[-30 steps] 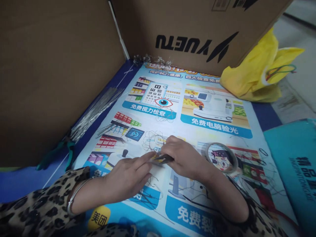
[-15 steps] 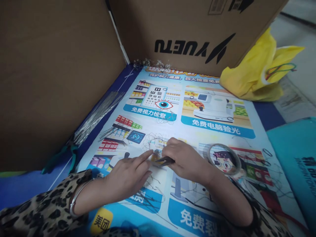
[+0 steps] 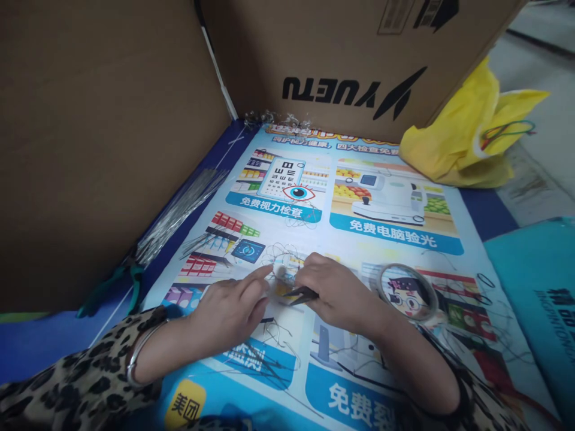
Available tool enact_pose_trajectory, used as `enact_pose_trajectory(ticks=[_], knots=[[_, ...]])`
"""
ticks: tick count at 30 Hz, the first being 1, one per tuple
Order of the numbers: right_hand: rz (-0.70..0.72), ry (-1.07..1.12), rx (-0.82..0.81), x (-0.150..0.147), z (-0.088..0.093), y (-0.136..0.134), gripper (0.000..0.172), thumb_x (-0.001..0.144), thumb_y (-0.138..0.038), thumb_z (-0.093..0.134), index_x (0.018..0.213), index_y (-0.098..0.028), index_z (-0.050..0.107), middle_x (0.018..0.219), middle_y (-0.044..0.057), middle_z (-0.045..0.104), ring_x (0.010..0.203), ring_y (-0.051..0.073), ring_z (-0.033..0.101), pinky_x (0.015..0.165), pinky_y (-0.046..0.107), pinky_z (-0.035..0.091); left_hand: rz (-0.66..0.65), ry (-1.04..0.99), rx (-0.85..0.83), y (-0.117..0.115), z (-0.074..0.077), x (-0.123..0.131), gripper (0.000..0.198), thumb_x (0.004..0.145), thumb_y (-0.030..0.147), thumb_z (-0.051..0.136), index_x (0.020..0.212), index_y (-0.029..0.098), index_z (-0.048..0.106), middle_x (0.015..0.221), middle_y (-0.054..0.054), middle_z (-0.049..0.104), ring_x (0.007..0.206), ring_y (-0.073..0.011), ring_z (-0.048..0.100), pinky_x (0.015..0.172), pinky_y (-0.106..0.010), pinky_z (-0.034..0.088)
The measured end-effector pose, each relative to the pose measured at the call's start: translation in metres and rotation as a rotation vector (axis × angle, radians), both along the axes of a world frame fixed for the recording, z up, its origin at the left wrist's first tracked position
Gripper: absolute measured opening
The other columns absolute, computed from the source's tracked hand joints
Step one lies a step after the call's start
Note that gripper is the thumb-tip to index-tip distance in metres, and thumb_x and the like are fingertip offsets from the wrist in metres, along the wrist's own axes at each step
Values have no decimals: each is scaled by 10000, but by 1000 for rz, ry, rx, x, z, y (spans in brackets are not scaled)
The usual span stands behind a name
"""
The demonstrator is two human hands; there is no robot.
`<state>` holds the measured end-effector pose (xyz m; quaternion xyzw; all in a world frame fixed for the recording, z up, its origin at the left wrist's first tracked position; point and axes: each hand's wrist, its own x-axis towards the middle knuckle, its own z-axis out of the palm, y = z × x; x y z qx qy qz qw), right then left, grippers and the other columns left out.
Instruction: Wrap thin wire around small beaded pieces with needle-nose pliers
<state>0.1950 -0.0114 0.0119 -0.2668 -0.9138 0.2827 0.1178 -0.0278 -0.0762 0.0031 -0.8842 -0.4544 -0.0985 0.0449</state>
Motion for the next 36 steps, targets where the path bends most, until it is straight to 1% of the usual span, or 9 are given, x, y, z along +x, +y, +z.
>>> enact_pose_trajectory(ticks=[4, 8, 13, 21, 24, 29, 32, 36], knots=[[2, 5, -17, 0, 0, 0, 133, 856, -188, 443, 822, -176, 571, 755, 65, 592, 804, 187, 475, 695, 312, 391, 63, 11, -14, 9, 3, -2, 151, 864, 246, 412, 917, 153, 518, 1274, -111, 572, 535, -124, 612, 447, -278, 458], [6, 19, -10, 0, 0, 0, 145, 864, -194, 435, 854, -180, 579, 770, 67, 598, 815, 186, 480, 704, 313, 395, 89, 39, -38, 13, 3, -3, 174, 874, 265, 401, 940, 149, 513, 1254, -133, 581, 518, -124, 605, 421, -274, 427], [11, 17, -8, 1, -2, 0, 148, 870, -203, 436, 855, -181, 582, 790, 70, 608, 821, 185, 483, 713, 321, 396, 77, 37, -60, 14, 3, -4, 185, 884, 257, 371, 938, 153, 514, 1254, -136, 577, 528, -143, 609, 422, -292, 429], [9, 25, -3, 0, -1, 0, 161, 876, -214, 424, 830, -181, 575, 780, 74, 613, 812, 183, 490, 705, 322, 406, 78, 4, -76, 15, 1, -4, 182, 880, 250, 392, 942, 144, 525, 1257, -146, 570, 523, -108, 581, 447, -269, 444], [13, 23, -8, 1, -2, 0, 154, 875, -212, 430, 829, -185, 574, 783, 72, 615, 815, 182, 495, 712, 322, 410, 79, 10, -84, 16, 0, -4, 190, 880, 254, 395, 970, 145, 522, 1267, -146, 564, 528, -116, 587, 447, -274, 445], [55, 52, -3, 5, -2, 3, 152, 875, -233, 435, 816, -192, 569, 817, 80, 627, 845, 185, 512, 744, 333, 422, 40, 8, -108, 17, -2, -4, 215, 860, 227, 412, 1032, 153, 517, 1310, -134, 534, 561, -139, 610, 437, -286, 440], [88, 74, -25, 6, 1, 4, 163, 887, -238, 417, 839, -192, 565, 860, 85, 637, 867, 180, 521, 773, 339, 426, 33, -1, -126, 17, -4, -4, 229, 845, 214, 420, 1041, 153, 521, 1323, -131, 523, 553, -135, 607, 428, -283, 432], [97, 93, -98, 7, 4, 4, 167, 901, -222, 408, 937, -190, 569, 907, 84, 636, 888, 165, 530, 805, 336, 427, 6, -44, -140, 17, -7, -5, 224, 827, 187, 425, 1011, 137, 542, 1334, -151, 506, 569, -125, 601, 445, -276, 435]])
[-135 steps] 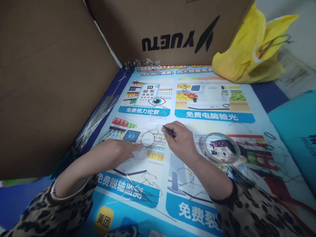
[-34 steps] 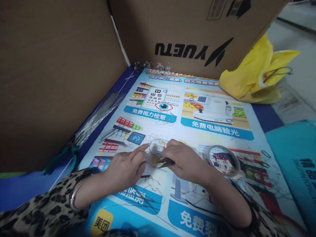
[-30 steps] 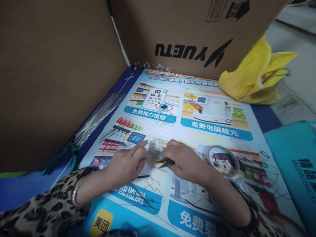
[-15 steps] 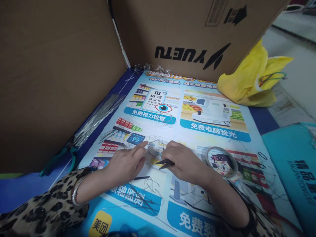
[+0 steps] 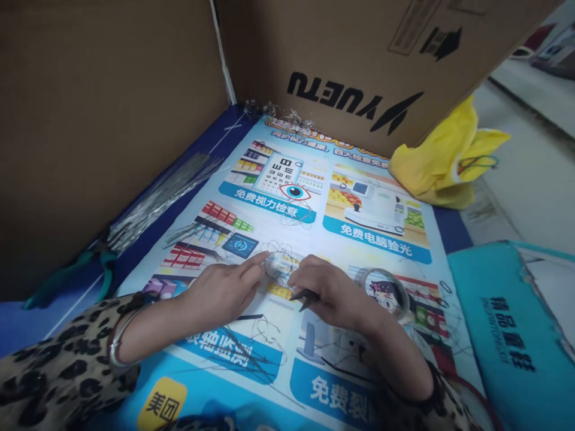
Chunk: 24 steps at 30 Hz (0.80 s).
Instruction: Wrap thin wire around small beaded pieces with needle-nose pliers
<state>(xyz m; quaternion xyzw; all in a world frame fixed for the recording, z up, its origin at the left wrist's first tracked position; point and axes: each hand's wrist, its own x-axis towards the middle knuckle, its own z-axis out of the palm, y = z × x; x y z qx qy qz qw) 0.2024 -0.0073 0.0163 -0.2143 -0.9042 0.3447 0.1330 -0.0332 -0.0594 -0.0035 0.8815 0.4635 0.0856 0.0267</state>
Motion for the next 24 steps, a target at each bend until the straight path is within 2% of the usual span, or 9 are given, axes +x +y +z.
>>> enact_pose_trajectory(ticks=[7, 12, 15, 18, 21, 24], knots=[[-60, -18, -153, 8, -1, 3, 231, 895, -229, 448, 1081, -192, 580, 944, 94, 623, 933, 183, 522, 819, 352, 433, -31, -22, 16, 1, -1, -2, 254, 780, 145, 452, 1015, 139, 549, 1363, -126, 482, 573, -131, 602, 436, -290, 434], [-122, 63, -281, 14, -3, 6, 223, 895, -255, 460, 1059, -206, 603, 985, 81, 621, 944, 177, 538, 818, 339, 437, -38, -6, 27, 1, 0, -1, 264, 784, 146, 440, 1019, 138, 559, 1359, -126, 486, 580, -147, 611, 424, -298, 426], [-293, 151, -341, 14, -5, 4, 195, 902, -293, 442, 928, -204, 613, 991, 70, 630, 910, 173, 569, 796, 327, 449, -30, -18, 28, 1, 1, -1, 274, 794, 154, 436, 1038, 142, 560, 1350, -127, 494, 554, -134, 596, 419, -295, 424], [-571, 178, -271, 14, -7, 3, 216, 887, -356, 458, 810, -199, 584, 949, 57, 648, 872, 179, 585, 756, 314, 458, -25, -32, 42, 0, 1, -2, 297, 806, 156, 433, 1080, 142, 546, 1332, -118, 514, 565, -132, 603, 429, -292, 438], [-795, -47, -148, 15, -8, 6, 273, 855, -437, 476, 776, -197, 579, 780, 31, 636, 742, 171, 574, 657, 290, 438, -42, -73, 58, 0, -1, -2, 286, 825, 167, 431, 1092, 153, 532, 1310, -92, 541, 635, -147, 637, 472, -298, 484], [-868, -291, -81, 16, -5, 13, 333, 836, -479, 439, 678, -204, 540, 637, 1, 576, 635, 153, 531, 590, 268, 385, -55, -130, 65, 1, -2, -3, 242, 843, 188, 432, 1061, 164, 534, 1281, -71, 568, 721, -169, 664, 530, -316, 530]])
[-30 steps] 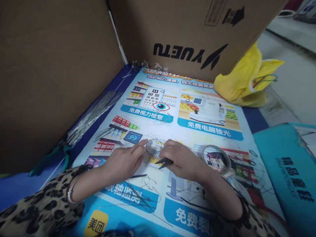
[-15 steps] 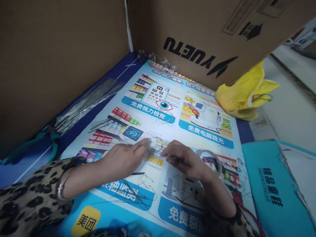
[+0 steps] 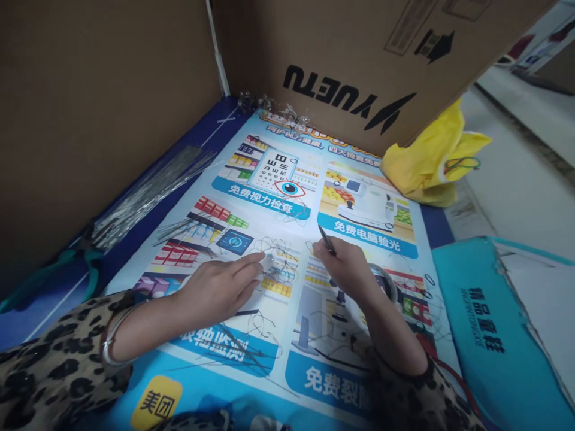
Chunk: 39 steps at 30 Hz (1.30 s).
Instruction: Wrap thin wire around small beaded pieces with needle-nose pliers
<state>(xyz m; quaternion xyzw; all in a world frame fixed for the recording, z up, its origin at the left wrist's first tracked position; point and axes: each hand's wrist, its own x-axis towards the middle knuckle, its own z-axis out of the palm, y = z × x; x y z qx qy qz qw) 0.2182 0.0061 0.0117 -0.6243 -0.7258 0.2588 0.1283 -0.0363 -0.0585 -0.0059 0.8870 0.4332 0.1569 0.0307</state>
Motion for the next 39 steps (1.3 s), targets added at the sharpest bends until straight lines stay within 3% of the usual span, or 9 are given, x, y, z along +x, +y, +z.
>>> enact_pose_trajectory(ticks=[4, 9, 14, 18, 20, 26, 31, 35, 39], knots=[[-10, -242, -45, -1, 8, 9, 323, 825, -454, 402, 658, -209, 528, 620, -5, 577, 603, 145, 516, 556, 251, 325, 2, -69, -13, 1, -1, 0, 188, 877, 229, 416, 1004, 174, 543, 1244, -48, 598, 744, -177, 677, 574, -333, 556], [-77, -546, -42, 4, 11, 16, 333, 865, -395, 330, 910, -212, 604, 773, 61, 658, 669, 188, 562, 541, 266, 290, 19, -123, -32, 0, -5, -1, 180, 894, 257, 407, 995, 180, 535, 1228, -39, 608, 728, -178, 675, 591, -345, 555], [-156, -694, 67, 8, 11, 14, 383, 865, -396, 376, 1155, -213, 548, 895, 103, 674, 754, 236, 601, 562, 287, 305, 93, -290, -112, 3, -8, -3, 176, 874, 208, 427, 1016, 194, 529, 1075, -45, 642, 803, -162, 637, 646, -295, 519], [-48, -609, 312, -2, 14, 2, 301, 857, -343, 424, 1044, -204, 615, 936, 97, 667, 847, 243, 576, 658, 311, 350, 218, -455, -183, 11, -8, -4, 108, 853, 199, 460, 926, 185, 538, 915, -36, 593, 689, -125, 557, 645, -276, 474], [48, -519, 382, -14, 14, -5, 245, 845, -299, 455, 957, -194, 646, 898, 89, 662, 862, 235, 554, 724, 320, 358, 236, -491, -201, 14, -7, -4, 85, 844, 193, 475, 899, 183, 538, 880, -32, 573, 735, -135, 544, 680, -282, 461], [278, -216, 295, -55, -3, -20, 285, 787, -462, 574, 857, -197, 656, 811, 50, 643, 808, 190, 536, 740, 289, 363, 241, -487, -302, 17, -6, -3, 109, 834, 201, 485, 911, 187, 562, 873, -26, 581, 812, -155, 547, 697, -284, 449], [244, -233, 280, -55, -13, -16, 163, 823, -269, 500, 754, -189, 624, 750, 37, 617, 765, 165, 529, 698, 262, 346, 182, -445, -382, 16, -6, -3, 162, 862, 231, 454, 882, 213, 613, 860, -5, 637, 835, -151, 583, 737, -280, 455], [134, -266, 241, -42, -12, -11, 195, 836, -328, 464, 761, -202, 591, 722, 21, 597, 695, 153, 507, 610, 255, 312, 179, -399, -382, 16, -8, -3, 174, 867, 252, 450, 861, 214, 619, 853, -1, 656, 826, -151, 604, 730, -275, 461], [153, -366, 238, -36, -11, -8, 188, 821, -333, 470, 735, -200, 572, 709, 27, 595, 693, 160, 501, 606, 265, 293, 179, -380, -379, 15, -8, -3, 164, 865, 255, 451, 867, 213, 610, 875, 0, 665, 824, -154, 614, 720, -275, 463]])
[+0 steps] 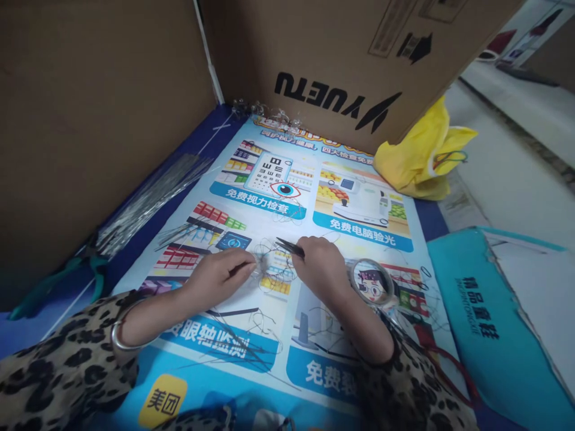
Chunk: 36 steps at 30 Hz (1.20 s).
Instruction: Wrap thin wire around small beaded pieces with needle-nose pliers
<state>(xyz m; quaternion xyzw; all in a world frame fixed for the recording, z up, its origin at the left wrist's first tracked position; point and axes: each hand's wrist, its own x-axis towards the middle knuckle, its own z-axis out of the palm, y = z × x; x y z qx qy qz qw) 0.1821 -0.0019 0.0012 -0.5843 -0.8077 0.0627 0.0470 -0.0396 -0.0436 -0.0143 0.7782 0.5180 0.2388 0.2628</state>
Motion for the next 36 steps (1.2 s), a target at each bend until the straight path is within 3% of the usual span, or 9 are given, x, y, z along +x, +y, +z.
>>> enact_pose_trajectory(ticks=[7, 15, 23, 27, 30, 33, 36], knots=[[-22, -15, -53, 19, 13, 9, 211, 837, -320, 434, 758, -206, 594, 753, 25, 606, 674, 138, 501, 567, 249, 286, 40, -42, 4, -1, 2, -1, 216, 875, 318, 454, 1018, 210, 574, 897, -17, 679, 793, -157, 631, 692, -279, 479], [-99, -199, -78, 49, 14, 21, 252, 833, -347, 450, 969, -226, 625, 951, 55, 623, 830, 190, 561, 636, 276, 348, 33, -67, 35, 0, -2, -2, 189, 889, 308, 441, 979, 210, 575, 898, -20, 674, 806, -153, 626, 707, -279, 479], [-123, -307, 53, 31, 7, 14, 434, 868, -511, 394, 1005, -151, 594, 982, 141, 596, 942, 266, 504, 711, 335, 367, 12, -83, 31, 0, -1, -3, 170, 877, 281, 455, 967, 208, 580, 903, -21, 669, 813, -151, 618, 712, -280, 473], [-80, -312, 113, 24, 4, 10, 473, 826, -531, 454, 1038, -128, 585, 1069, 165, 575, 997, 305, 463, 768, 384, 355, -5, -84, 39, -1, -2, -3, 166, 861, 237, 464, 978, 204, 578, 922, -24, 666, 819, -147, 616, 716, -278, 474], [-22, -265, 172, 23, 7, 7, 386, 814, -450, 505, 1029, -147, 610, 1095, 146, 580, 1028, 307, 448, 820, 402, 330, 29, -111, 83, 0, -2, -3, 183, 853, 199, 466, 1006, 197, 566, 915, -27, 659, 812, -141, 610, 715, -272, 473], [99, -190, 61, 19, 12, 2, 252, 853, -348, 461, 884, -179, 646, 913, 90, 631, 899, 232, 505, 782, 344, 340, 86, -149, 144, 5, 1, -6, 135, 850, 185, 477, 943, 186, 574, 859, -26, 634, 776, -133, 586, 704, -266, 470], [153, -139, -54, 13, 14, -3, 230, 864, -316, 448, 854, -187, 639, 824, 62, 638, 813, 194, 544, 724, 303, 356, 15, -144, 194, 14, 14, -9, 95, 841, 191, 506, 886, 188, 590, 915, -44, 619, 878, -152, 580, 782, -290, 473]])
